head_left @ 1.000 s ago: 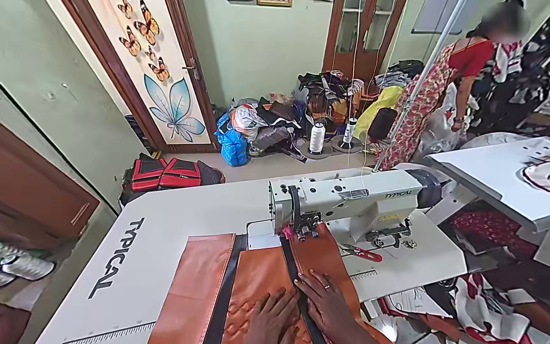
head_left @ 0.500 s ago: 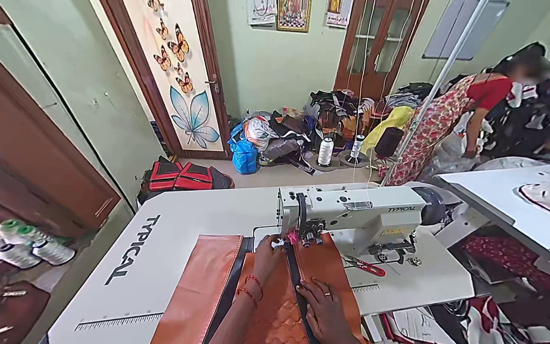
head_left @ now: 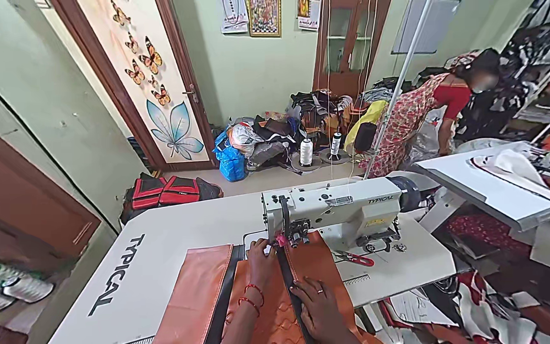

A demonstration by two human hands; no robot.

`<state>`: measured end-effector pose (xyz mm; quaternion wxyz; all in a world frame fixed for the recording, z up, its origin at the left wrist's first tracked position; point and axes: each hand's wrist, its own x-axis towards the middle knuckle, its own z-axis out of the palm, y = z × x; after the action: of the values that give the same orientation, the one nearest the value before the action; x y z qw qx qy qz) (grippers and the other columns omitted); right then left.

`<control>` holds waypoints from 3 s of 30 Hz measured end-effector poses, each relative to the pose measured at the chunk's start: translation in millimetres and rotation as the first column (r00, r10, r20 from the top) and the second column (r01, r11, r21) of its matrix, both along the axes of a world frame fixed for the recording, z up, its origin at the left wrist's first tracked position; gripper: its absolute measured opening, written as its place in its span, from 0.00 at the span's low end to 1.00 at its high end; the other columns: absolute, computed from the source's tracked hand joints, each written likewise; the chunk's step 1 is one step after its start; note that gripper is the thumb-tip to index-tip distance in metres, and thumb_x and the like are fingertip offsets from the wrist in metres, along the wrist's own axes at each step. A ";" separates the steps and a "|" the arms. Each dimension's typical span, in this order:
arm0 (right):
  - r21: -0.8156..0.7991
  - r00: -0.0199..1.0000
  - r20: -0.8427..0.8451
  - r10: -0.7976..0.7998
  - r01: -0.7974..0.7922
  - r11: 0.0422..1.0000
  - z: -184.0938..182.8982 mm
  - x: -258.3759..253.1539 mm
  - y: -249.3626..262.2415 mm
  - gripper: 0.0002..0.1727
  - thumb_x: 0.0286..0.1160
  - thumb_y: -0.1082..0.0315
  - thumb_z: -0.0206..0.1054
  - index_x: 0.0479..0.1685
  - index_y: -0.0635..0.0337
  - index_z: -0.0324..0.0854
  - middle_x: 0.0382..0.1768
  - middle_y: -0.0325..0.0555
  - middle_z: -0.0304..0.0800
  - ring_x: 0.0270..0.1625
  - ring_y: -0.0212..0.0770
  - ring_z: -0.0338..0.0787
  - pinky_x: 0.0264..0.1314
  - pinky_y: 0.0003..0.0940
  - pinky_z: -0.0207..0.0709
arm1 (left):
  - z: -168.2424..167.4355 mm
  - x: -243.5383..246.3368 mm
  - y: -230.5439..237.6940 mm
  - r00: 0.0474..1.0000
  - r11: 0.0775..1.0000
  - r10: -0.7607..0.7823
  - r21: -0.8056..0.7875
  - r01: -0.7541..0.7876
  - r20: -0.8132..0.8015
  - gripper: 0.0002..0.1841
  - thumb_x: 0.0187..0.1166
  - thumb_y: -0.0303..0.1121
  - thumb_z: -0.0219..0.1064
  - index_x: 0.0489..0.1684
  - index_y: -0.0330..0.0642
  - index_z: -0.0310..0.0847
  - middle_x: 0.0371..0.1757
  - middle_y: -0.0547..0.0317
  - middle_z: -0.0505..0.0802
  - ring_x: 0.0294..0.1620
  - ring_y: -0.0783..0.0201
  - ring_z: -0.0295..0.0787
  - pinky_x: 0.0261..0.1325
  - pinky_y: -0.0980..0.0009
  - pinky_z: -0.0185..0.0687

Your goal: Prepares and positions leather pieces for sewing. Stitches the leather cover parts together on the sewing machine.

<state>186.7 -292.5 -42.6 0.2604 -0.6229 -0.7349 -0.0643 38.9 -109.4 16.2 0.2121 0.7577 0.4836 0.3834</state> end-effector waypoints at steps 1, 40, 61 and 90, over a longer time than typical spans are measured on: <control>-0.001 1.000 -0.001 -0.001 0.001 1.000 0.4 -0.2 -0.4 0.26 0.77 0.58 0.51 0.72 0.32 0.82 0.77 0.26 0.82 0.82 0.45 0.76 0.76 0.59 0.70 | -2.2 -0.7 0.9 1.000 1.000 0.004 0.022 -0.004 -0.002 0.11 0.75 0.30 0.68 0.46 0.33 0.92 0.49 0.43 0.94 0.54 0.39 0.88 0.60 0.35 0.74; -0.233 0.995 -0.057 -0.083 0.068 0.970 17.0 4.0 92.9 0.31 0.85 0.57 0.47 0.88 0.45 0.68 0.87 0.40 0.71 0.89 0.49 0.69 0.91 0.61 0.51 | -21.2 -87.2 -16.2 0.653 0.841 -0.491 -0.119 0.527 -0.577 0.29 0.89 0.60 0.36 0.90 0.81 0.57 0.93 0.86 0.62 0.97 0.61 0.45 0.88 0.27 0.28; -0.378 0.996 -0.042 -0.085 0.063 0.924 42.2 11.9 129.9 0.26 0.89 0.60 0.50 0.78 0.65 0.76 0.79 0.61 0.77 0.86 0.60 0.71 0.90 0.59 0.54 | 11.0 -69.3 49.2 0.510 0.737 -0.460 0.008 0.676 -0.727 0.24 0.92 0.38 0.48 0.84 0.47 0.72 0.87 0.56 0.76 0.91 0.47 0.61 0.88 0.33 0.48; -0.181 0.982 0.117 0.149 -0.126 0.975 52.4 -36.6 68.6 0.20 0.62 0.84 0.67 0.55 0.67 0.89 0.62 0.56 0.92 0.71 0.55 0.88 0.73 0.50 0.80 | -23.2 -107.9 41.6 0.315 0.410 -0.786 -0.067 0.910 -0.532 0.26 0.91 0.53 0.40 0.83 0.71 0.73 0.88 0.64 0.74 0.95 0.49 0.52 0.93 0.41 0.38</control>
<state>150.1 -223.9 9.8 0.1609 -0.5851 -0.7945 -0.0226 -69.0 -67.7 -7.0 0.1582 0.9853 -0.0072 0.0649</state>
